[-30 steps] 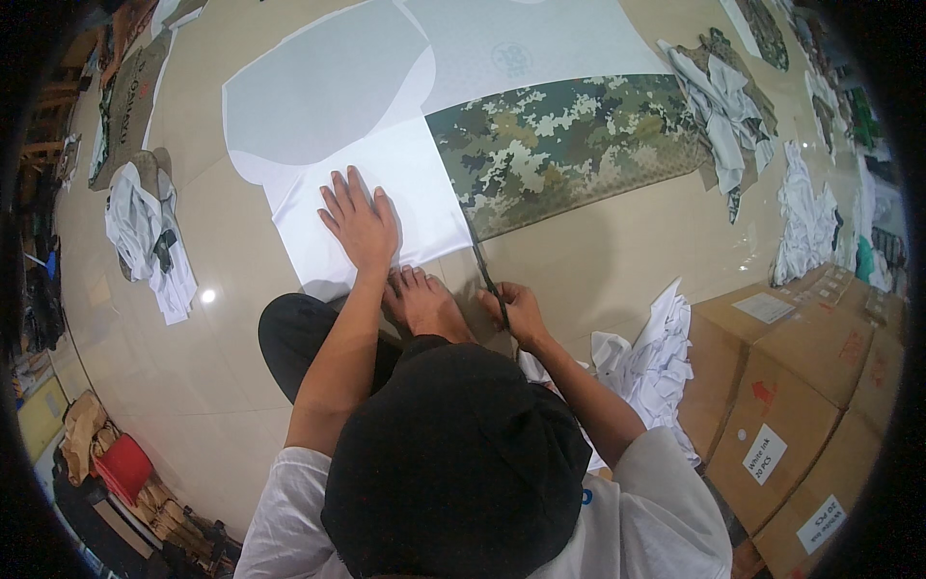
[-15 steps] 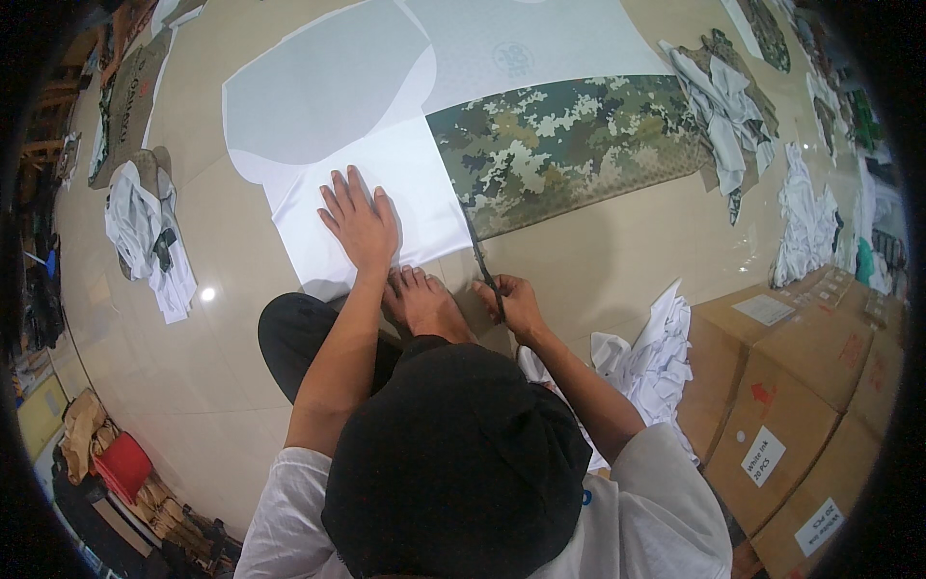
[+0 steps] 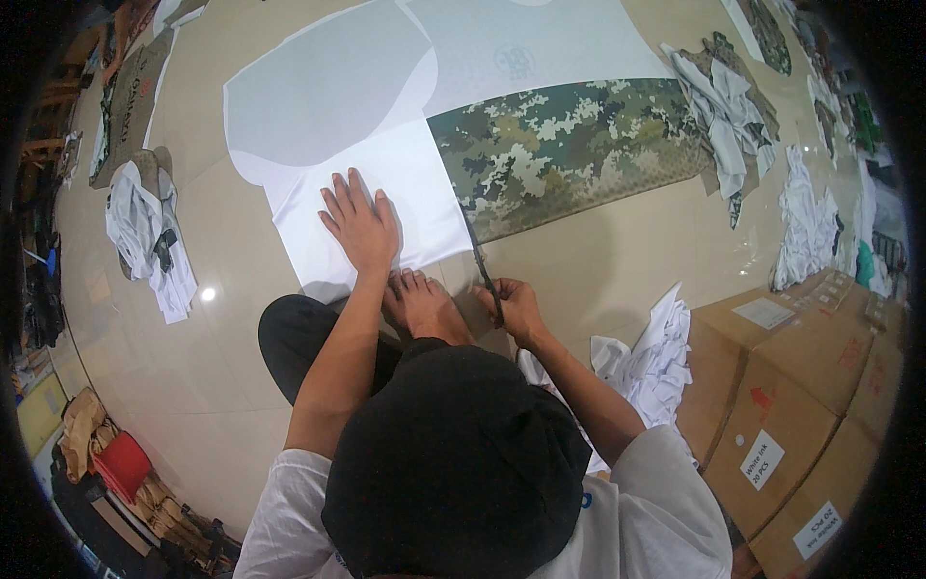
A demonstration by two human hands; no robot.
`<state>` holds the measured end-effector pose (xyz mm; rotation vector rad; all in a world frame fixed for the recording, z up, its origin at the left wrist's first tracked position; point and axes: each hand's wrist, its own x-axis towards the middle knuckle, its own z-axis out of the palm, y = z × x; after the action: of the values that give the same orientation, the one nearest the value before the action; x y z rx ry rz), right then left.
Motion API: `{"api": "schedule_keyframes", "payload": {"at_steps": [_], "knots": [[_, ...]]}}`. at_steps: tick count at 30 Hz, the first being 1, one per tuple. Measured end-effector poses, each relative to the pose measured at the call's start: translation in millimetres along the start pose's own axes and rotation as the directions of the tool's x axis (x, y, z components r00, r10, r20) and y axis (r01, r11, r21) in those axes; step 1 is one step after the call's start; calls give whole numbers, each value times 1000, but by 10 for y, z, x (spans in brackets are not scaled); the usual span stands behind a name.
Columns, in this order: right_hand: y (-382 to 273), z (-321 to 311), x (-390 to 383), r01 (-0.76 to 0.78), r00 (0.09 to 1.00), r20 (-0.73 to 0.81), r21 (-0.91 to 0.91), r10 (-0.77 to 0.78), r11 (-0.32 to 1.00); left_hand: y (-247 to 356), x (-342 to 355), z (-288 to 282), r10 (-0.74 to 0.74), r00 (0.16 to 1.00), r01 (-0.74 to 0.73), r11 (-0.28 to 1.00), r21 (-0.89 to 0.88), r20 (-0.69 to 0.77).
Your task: The person sits on the floor and uses scissors to cut a piece of camouflage-patterned fabric. They align the fabric, cut along the edges, and separate the pieces, placing the cut sections aside.
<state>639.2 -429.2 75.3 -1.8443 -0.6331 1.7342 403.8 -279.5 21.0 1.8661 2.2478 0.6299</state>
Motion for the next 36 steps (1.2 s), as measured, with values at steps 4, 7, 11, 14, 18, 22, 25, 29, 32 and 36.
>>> {"api": "schedule_keyframes", "payload": {"at_steps": [4,7,11,14,18,22,25,29,32,36], "knots": [[-38,23,-24,-7,1000,-10,3,7,1000,2,-4,-5,5,1000,-5,1000,7,-2],[-72,27,-43,-13,1000,-7,-4,13,1000,0,-7,-4,1,1000,-1,1000,8,-1],[-61,16,-48,-4,1000,-1,-10,4,1000,-8,-10,9,4,1000,-4,1000,14,-4],[-25,9,-35,2,1000,6,4,-2,1000,-18,-13,17,4,1000,-4,1000,22,-6],[-74,37,-66,-12,1000,-5,-2,12,1000,7,-18,-6,7,1000,-7,1000,5,-13],[-47,27,24,8,1000,13,13,-8,1000,10,-14,-4,9,1000,-9,1000,-2,-12],[-84,50,76,20,1000,14,34,-21,999,16,-19,-10,5,1000,-5,1000,-7,-11],[-118,54,144,40,999,16,15,-40,999,10,-23,-3,5,1000,-6,1000,-10,-12],[-94,58,198,37,999,18,42,-38,998,17,-23,-5,6,1000,-6,1000,-14,-10],[-121,84,232,29,999,20,67,-30,997,16,-22,-9,3,1000,-3,1000,-17,-9]]}}
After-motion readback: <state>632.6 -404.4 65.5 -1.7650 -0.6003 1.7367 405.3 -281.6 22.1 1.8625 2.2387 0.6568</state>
